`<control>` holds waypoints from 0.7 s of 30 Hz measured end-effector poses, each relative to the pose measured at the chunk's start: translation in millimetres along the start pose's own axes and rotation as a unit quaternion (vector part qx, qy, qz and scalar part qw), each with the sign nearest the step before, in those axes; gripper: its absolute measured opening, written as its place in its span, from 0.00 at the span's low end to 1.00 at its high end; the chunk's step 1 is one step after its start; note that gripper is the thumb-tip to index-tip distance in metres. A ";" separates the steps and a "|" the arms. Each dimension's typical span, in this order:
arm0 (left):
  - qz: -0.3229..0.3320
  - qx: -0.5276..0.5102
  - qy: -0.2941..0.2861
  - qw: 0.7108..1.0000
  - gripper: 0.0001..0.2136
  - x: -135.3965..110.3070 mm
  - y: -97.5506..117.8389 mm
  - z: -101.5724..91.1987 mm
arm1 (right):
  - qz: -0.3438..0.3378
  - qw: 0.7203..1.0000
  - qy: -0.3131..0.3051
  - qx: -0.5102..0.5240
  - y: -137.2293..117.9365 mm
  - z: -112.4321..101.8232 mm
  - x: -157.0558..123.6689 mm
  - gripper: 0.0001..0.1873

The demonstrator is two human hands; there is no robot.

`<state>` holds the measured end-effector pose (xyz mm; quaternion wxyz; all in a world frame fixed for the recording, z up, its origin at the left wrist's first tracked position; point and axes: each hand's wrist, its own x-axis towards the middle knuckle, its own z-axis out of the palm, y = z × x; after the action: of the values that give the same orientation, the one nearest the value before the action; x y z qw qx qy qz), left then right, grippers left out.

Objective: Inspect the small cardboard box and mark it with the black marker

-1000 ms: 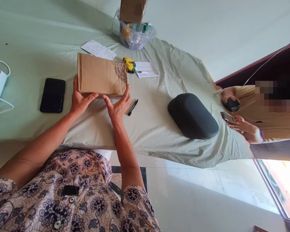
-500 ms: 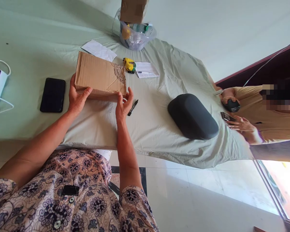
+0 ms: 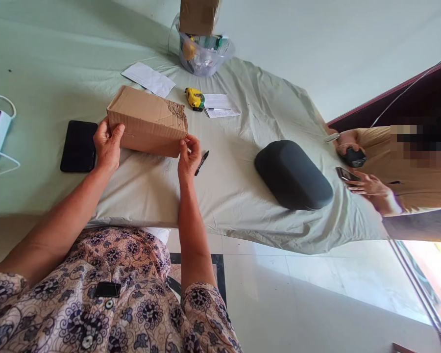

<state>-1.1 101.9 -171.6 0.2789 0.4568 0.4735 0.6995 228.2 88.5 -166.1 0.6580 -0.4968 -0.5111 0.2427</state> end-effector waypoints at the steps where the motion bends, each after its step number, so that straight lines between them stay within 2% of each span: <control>1: 0.003 0.003 0.007 1.000 0.25 0.9 0.5 0.0 | 0.006 1.000 -0.010 -0.008 -1.1 0.1 -0.9 0.24; 6: 0.013 0.026 0.019 0.999 0.23 9.7 0.5 -3.7 | 0.083 0.991 -0.045 -0.093 -8.2 0.1 -6.9 0.32; 9: 0.010 0.026 0.021 0.999 0.25 14.6 -2.2 -6.2 | 0.120 0.986 -0.071 -0.095 -9.4 0.0 -7.6 0.34; 15: -0.003 -0.014 0.017 1.000 0.27 12.0 -2.6 -5.5 | 0.087 0.995 -0.039 -0.018 -1.7 -2.6 0.5 0.28; 21: -0.004 -0.007 -0.042 0.999 0.31 5.5 4.3 -3.6 | 0.063 0.998 -0.021 -0.001 1.3 -5.0 4.0 0.26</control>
<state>-6.6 103.2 -166.0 0.3046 0.4814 0.4584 0.6821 234.4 90.3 -165.5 0.6302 -0.5233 -0.4925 0.2940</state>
